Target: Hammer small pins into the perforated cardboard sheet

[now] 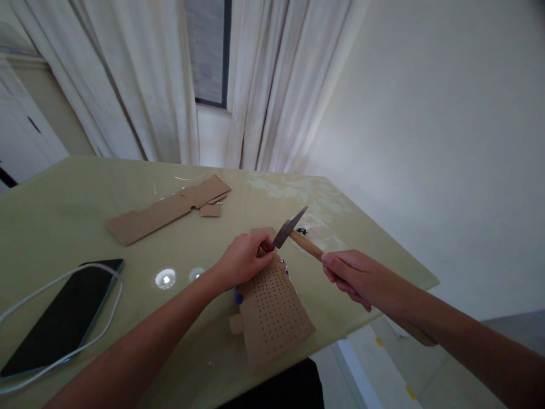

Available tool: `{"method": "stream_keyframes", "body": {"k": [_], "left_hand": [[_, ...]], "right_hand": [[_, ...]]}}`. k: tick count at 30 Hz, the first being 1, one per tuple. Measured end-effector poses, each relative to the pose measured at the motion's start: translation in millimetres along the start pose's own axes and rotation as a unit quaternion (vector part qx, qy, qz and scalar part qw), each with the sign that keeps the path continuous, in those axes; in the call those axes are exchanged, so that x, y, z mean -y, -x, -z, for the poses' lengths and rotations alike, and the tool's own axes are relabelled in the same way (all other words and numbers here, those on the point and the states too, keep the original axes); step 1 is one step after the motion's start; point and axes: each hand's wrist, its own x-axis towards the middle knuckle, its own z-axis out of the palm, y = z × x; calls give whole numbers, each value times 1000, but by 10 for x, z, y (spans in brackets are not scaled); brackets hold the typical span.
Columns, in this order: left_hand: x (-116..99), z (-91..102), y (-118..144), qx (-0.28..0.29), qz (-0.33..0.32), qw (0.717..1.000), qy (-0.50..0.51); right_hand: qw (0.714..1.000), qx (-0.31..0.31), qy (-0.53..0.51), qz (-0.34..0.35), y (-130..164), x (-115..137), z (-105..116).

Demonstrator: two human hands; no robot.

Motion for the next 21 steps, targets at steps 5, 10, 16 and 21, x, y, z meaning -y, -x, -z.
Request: {"method": "stream_keyframes", "body": {"k": [5, 10, 16, 21], "left_hand": [[32, -16, -6, 0, -10, 1000, 4], [66, -41, -29, -6, -14, 1000, 8], [90, -65, -40, -7, -21, 1000, 13], [79, -73, -41, -8, -24, 1000, 13]], "right_hand": [[999, -20, 42, 10, 79, 106, 17], [998, -39, 44, 13, 142, 239, 43], [998, 4, 63, -31, -5, 127, -27], [998, -12, 59, 2, 11, 140, 17]]}}
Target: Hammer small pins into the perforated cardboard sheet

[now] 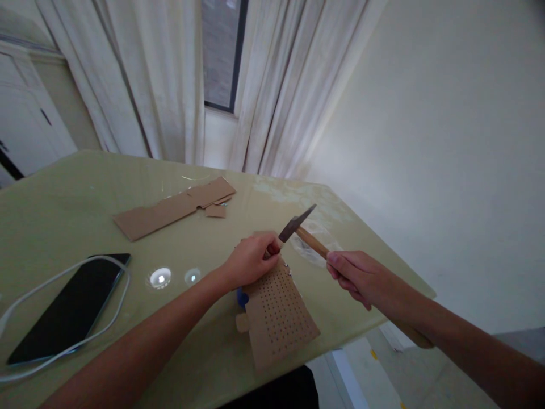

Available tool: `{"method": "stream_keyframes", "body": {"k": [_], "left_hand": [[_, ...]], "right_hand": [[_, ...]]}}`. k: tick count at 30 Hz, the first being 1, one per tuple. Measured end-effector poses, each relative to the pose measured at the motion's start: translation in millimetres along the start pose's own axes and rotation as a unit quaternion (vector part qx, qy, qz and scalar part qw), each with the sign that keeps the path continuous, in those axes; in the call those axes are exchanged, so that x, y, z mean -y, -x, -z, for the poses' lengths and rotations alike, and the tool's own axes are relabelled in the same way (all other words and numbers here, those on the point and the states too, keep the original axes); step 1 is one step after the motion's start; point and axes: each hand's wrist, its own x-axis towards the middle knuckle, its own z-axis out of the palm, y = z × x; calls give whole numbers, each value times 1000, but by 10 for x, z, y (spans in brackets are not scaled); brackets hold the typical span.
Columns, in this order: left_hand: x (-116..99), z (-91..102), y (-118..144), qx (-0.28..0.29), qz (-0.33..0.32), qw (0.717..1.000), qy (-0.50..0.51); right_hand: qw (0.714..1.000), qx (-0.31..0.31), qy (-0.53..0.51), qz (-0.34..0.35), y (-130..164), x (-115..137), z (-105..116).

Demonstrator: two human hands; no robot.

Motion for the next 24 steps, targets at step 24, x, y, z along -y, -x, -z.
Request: {"method": "stream_keyframes", "body": {"k": [24], "left_hand": [[39, -32, 4, 3, 3, 1000, -29]], "right_hand": [[1000, -3, -30, 2, -74, -185, -81]]}}
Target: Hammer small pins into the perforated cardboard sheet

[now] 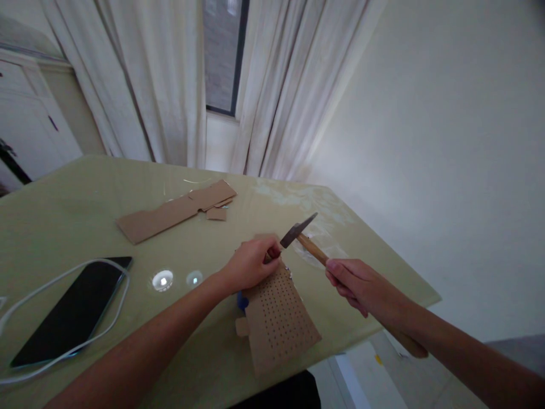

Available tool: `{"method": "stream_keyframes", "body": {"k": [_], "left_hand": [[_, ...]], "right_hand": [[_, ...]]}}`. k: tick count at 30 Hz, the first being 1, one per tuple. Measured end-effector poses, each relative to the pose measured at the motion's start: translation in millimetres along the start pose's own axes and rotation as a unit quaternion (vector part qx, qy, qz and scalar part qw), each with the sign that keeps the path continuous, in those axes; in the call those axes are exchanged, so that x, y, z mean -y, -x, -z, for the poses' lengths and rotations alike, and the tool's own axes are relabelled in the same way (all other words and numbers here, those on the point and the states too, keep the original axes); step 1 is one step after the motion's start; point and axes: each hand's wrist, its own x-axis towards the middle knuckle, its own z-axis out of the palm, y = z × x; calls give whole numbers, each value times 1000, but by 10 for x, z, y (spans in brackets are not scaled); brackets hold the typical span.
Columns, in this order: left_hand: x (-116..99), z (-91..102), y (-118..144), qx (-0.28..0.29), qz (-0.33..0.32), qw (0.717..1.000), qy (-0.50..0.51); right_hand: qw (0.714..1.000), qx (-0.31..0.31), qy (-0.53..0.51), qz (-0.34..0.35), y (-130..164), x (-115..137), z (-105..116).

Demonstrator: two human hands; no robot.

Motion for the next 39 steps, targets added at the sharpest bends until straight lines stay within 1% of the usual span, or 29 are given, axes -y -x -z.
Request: {"method": "stream_keyframes", "body": {"k": [3, 7, 9, 16, 17, 21, 23, 26, 31, 37, 39], "left_hand": [[-7, 5, -1, 3, 0, 1000, -1], [-7, 6, -8, 4, 3, 1000, -5], [-2, 1, -9, 3, 3, 1000, -9], [-13, -4, -3, 6, 5, 1000, -12], [-18, -2, -4, 7, 5, 1000, -12], [-24, 3, -4, 10, 3, 1000, -16], [-16, -3, 0, 10, 1, 1000, -18], [-5, -12, 4, 12, 3, 1000, -18], [-27, 15, -3, 18, 4, 1000, -21], [-58, 60, -20, 32, -12, 997, -71], [-54, 59, -18, 29, -17, 997, -76]], "right_hand": [[1000, -9, -4, 12, 14, -12, 19], [1000, 21, 6, -10, -6, -81, -13], [1000, 25, 7, -14, -21, -106, -28], [1000, -15, -16, 20, 36, -23, 38], [1000, -13, -19, 22, 40, -21, 40], [1000, 25, -4, 4, 16, -82, -10], [1000, 30, 0, -5, 5, -109, -38], [1000, 21, -5, 2, 26, -86, -31], [999, -10, -28, 30, 69, -12, 25], [999, 38, -12, -7, -17, -96, -71], [999, 35, -16, -9, -18, -89, -90]]}}
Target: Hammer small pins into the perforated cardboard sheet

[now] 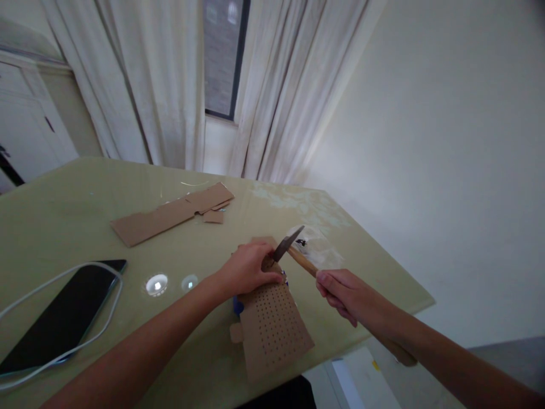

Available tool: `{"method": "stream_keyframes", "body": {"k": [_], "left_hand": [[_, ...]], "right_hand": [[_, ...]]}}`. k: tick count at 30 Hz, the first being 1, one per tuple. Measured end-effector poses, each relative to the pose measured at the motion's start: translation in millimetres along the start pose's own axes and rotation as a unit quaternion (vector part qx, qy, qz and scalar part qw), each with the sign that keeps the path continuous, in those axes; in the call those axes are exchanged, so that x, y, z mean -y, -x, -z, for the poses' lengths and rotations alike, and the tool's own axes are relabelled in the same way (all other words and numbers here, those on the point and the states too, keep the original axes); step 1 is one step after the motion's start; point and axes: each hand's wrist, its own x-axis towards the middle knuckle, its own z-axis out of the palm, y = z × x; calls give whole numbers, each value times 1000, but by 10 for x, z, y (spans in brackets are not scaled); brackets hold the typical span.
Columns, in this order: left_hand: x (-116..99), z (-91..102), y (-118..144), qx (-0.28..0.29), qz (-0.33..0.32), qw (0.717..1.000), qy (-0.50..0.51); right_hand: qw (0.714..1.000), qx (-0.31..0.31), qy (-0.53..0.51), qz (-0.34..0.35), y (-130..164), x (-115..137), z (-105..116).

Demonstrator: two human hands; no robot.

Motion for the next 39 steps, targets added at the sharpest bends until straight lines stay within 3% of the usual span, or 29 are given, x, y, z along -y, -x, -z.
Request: {"method": "stream_keyframes", "body": {"k": [7, 14, 21, 28, 34, 39], "left_hand": [[16, -13, 11, -3, -2, 1000, 13], [-16, 9, 3, 5, -2, 1000, -5], [12, -16, 19, -6, 15, 1000, 16], [-14, 3, 31, -22, 10, 999, 49], [-13, 19, 33, -19, -11, 998, 53], [5, 4, 24, -12, -7, 999, 43]], "right_hand": [[997, -39, -32, 52, 36, 1, 54], [1000, 0, 2, -14, -78, -210, -109], [997, -45, -43, 37, -56, -196, -54], [1000, -15, 17, 16, -113, -293, -122], [998, -31, -36, 42, -64, -225, -143], [1000, 1, 0, 2, -106, -282, -155]]}}
